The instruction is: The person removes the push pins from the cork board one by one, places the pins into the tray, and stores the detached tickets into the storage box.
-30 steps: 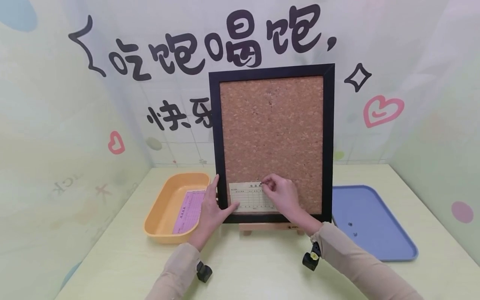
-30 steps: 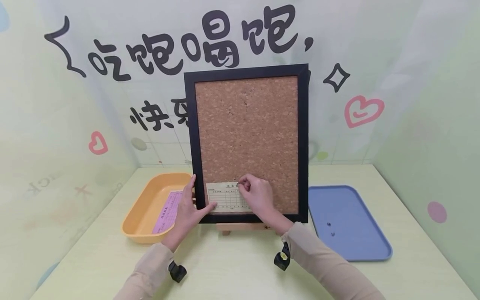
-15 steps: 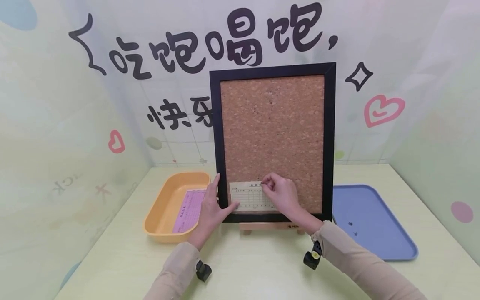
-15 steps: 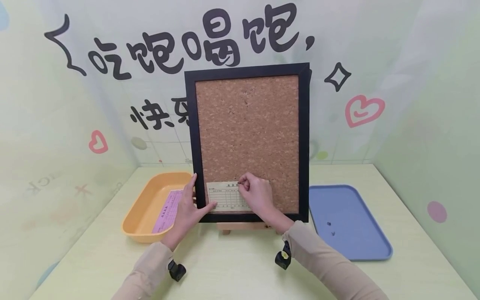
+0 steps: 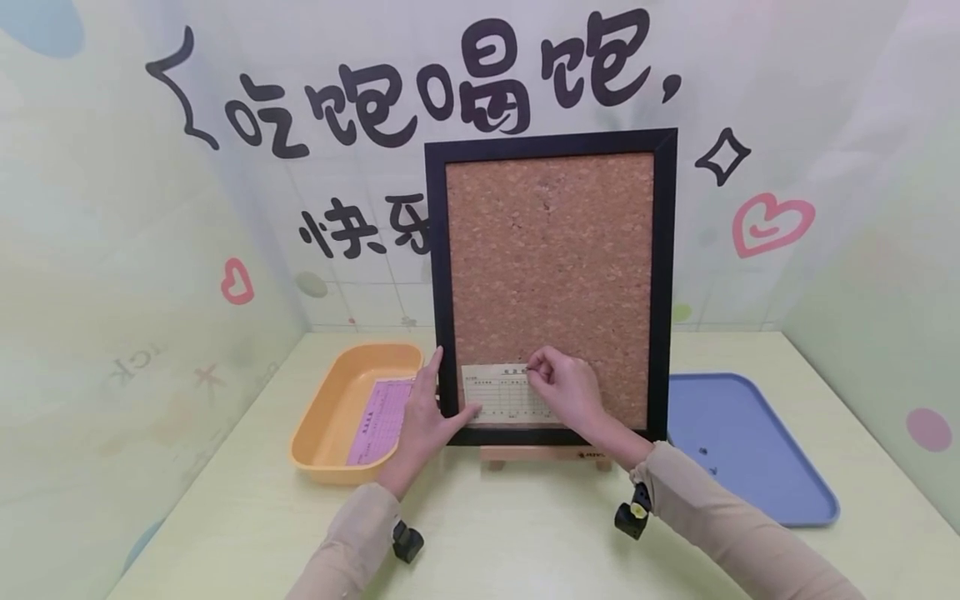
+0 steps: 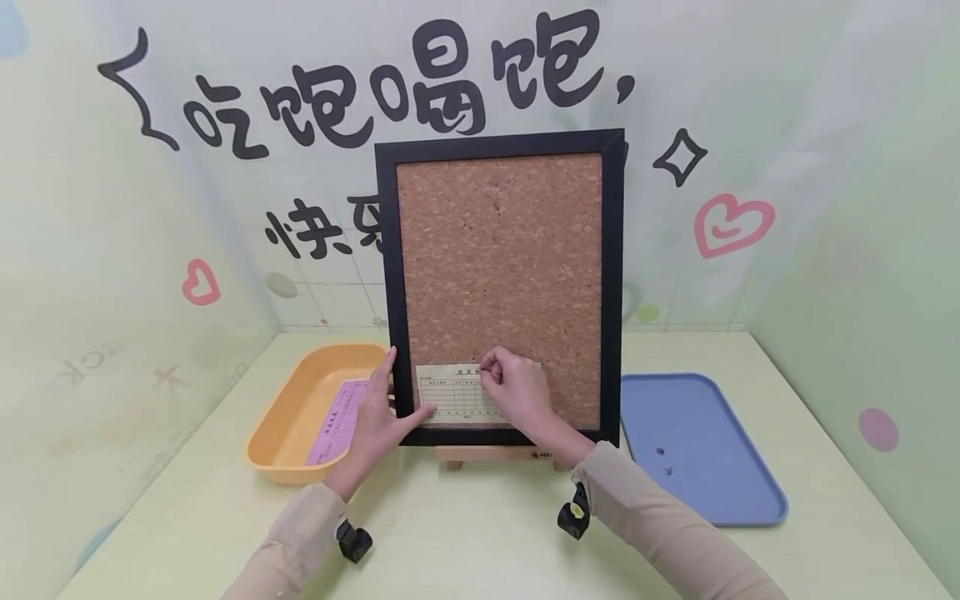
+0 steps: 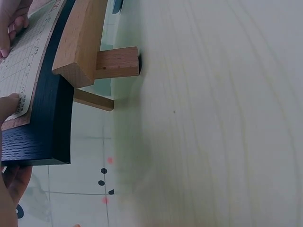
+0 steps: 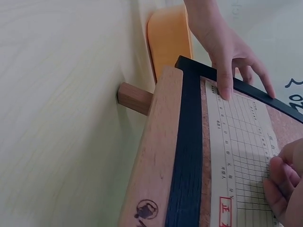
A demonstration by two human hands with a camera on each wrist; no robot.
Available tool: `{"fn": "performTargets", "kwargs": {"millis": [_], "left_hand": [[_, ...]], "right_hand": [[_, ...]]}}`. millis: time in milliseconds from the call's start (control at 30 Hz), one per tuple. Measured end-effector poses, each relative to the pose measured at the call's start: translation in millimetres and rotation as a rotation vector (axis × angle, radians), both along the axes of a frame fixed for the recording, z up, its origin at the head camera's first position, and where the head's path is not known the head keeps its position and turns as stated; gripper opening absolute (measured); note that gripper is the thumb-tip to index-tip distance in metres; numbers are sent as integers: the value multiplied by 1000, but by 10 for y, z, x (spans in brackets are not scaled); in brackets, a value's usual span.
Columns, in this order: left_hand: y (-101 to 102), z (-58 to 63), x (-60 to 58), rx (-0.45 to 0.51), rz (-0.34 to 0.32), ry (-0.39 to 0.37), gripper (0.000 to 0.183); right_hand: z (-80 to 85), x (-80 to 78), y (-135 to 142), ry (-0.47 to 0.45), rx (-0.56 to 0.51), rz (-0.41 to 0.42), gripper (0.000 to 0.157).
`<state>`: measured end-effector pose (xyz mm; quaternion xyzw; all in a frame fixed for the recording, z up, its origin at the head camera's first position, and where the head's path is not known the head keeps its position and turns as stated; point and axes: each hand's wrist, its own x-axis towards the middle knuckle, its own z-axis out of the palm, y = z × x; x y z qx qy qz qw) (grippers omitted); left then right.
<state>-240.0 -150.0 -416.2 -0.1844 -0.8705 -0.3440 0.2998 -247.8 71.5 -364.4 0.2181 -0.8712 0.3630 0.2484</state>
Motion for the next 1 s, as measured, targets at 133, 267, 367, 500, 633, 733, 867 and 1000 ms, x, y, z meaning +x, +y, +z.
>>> {"fn": "performTargets", "kwargs": {"millis": [133, 267, 367, 500, 633, 733, 867, 1000], "left_hand": [[4, 2, -5, 3, -9, 11, 98], [1, 4, -2, 11, -8, 9, 98], [-2, 3, 5, 14, -4, 3, 98], [-2, 5, 12, 11, 0, -3, 97], [-8, 1, 19, 13, 3, -4, 98], [-10, -5, 20, 10, 9, 2, 99], [-2, -6, 18, 3, 2, 6, 99], [3, 1, 20, 9, -2, -6, 99]], "right_hand": [[65, 6, 33, -34, 95, 11, 2], [145, 8, 66, -68, 189, 30, 6], [163, 5, 71, -94, 212, 36, 6], [163, 12, 66, -114, 213, 39, 6], [151, 14, 45, -101, 195, 50, 5], [131, 11, 30, -77, 188, 58, 6], [106, 10, 24, -51, 175, 52, 7], [94, 8, 24, -30, 168, 50, 7]]}}
